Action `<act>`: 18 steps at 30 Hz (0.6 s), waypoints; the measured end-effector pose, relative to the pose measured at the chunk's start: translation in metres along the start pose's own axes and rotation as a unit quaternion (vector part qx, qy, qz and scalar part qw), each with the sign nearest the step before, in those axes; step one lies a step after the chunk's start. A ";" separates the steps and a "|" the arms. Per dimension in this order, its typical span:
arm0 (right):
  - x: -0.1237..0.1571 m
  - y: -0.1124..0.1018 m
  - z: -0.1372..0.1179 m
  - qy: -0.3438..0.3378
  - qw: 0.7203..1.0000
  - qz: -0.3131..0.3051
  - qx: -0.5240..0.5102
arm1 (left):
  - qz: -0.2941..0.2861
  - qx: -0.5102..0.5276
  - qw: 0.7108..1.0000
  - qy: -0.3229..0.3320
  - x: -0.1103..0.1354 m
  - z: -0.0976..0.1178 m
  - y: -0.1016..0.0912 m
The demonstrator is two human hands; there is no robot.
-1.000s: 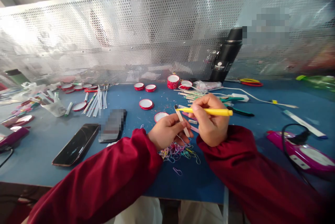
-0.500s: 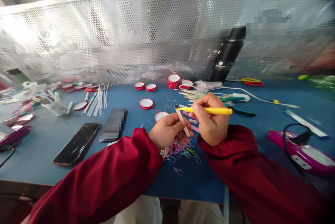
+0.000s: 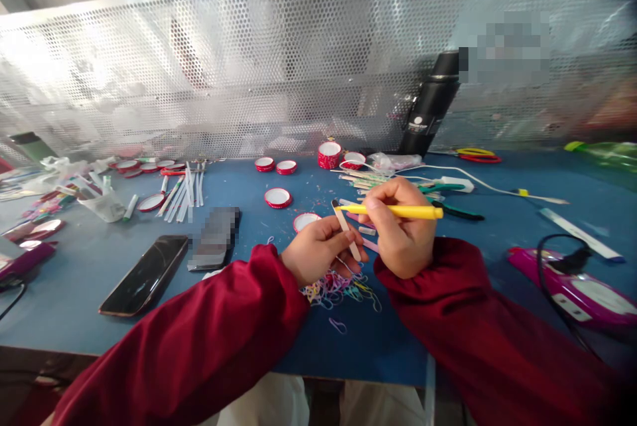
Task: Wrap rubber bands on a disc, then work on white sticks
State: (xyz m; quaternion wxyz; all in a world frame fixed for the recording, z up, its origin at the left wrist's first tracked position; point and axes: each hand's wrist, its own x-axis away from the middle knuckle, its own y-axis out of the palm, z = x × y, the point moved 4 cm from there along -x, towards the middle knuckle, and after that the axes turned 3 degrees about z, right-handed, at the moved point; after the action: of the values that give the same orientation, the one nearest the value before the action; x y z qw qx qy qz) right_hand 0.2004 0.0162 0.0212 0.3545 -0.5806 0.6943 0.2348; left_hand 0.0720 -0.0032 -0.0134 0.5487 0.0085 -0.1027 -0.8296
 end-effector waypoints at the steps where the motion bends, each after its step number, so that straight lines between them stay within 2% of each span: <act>1: 0.000 0.000 0.000 0.001 1.000 -0.003 0.000 | 0.002 0.001 1.000 -0.001 0.000 0.000 0.000; 7: 0.000 -0.001 -0.002 0.006 1.000 0.009 0.003 | 0.003 -0.007 1.000 -0.002 0.001 0.001 0.001; 12: 0.000 0.001 -0.001 0.013 1.000 -0.005 0.006 | 0.004 -0.009 1.000 -0.002 0.001 0.000 0.001; 18: -0.001 0.000 -0.002 -0.001 1.000 0.015 0.000 | 0.001 -0.014 1.000 0.001 0.001 0.000 0.000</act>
State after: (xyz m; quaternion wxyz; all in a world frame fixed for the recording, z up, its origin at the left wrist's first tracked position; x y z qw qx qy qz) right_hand 0.2004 0.0155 0.0230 0.3515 -0.5700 0.7027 0.2406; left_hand 0.0715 -0.0040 -0.0135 0.5501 0.0019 -0.0909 -0.8302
